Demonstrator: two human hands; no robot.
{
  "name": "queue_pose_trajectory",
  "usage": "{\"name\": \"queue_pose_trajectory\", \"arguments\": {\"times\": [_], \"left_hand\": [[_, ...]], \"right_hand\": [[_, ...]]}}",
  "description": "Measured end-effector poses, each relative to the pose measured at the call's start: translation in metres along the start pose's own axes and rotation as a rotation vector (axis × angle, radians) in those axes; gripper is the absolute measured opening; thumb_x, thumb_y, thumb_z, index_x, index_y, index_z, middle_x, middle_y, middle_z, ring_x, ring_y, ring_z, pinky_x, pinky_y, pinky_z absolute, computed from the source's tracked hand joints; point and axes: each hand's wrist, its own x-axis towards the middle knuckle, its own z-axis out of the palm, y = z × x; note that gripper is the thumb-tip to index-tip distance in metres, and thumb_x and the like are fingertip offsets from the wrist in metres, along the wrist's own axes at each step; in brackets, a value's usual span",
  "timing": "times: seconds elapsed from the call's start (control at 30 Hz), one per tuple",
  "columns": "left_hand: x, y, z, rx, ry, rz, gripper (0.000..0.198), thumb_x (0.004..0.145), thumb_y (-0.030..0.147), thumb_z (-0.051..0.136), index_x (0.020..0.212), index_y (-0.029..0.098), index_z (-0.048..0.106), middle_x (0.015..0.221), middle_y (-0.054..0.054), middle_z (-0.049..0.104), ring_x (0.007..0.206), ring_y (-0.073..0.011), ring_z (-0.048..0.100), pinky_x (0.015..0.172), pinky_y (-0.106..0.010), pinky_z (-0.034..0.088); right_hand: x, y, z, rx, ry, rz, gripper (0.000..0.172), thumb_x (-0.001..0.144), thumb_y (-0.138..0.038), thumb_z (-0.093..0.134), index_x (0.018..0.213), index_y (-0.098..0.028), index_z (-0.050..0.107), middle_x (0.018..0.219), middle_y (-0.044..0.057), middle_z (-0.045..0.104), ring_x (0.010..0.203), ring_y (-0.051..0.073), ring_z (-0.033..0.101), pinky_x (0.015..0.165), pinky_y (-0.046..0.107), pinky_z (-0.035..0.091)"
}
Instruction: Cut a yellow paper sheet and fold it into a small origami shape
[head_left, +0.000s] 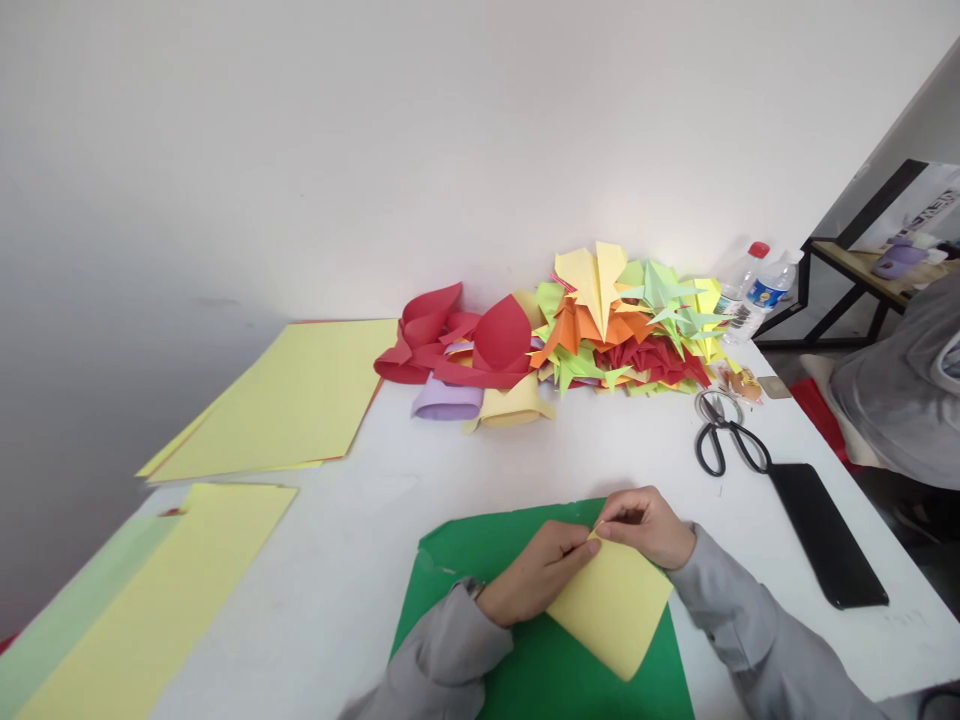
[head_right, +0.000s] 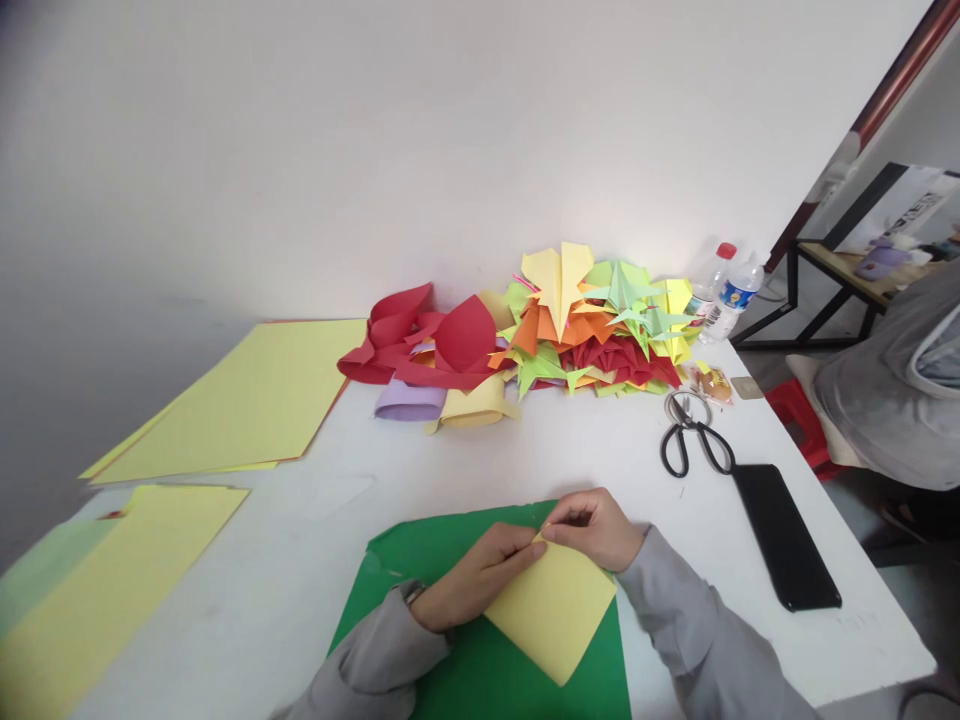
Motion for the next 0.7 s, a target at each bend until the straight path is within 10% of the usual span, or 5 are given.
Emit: {"name": "queue_pose_trajectory", "arguments": {"times": [0.7], "left_hand": [[-0.0023,0.0006,0.0015,-0.073,-0.011,-0.022,0.047,0.087,0.057,0.040,0.060,0.019,0.034,0.059,0.004,0.029,0.054,-0.0091,0.026,0.049,-0.024,0.017]], "right_hand": [[0.0003,-0.0012,0.0004,0.004,0.006,0.041,0.029,0.063,-0.041,0.081,0.065,-0.015,0.070,0.059,-0.001,0.064,0.050,0.008,0.052,0.050,0.021,0.040]]}}
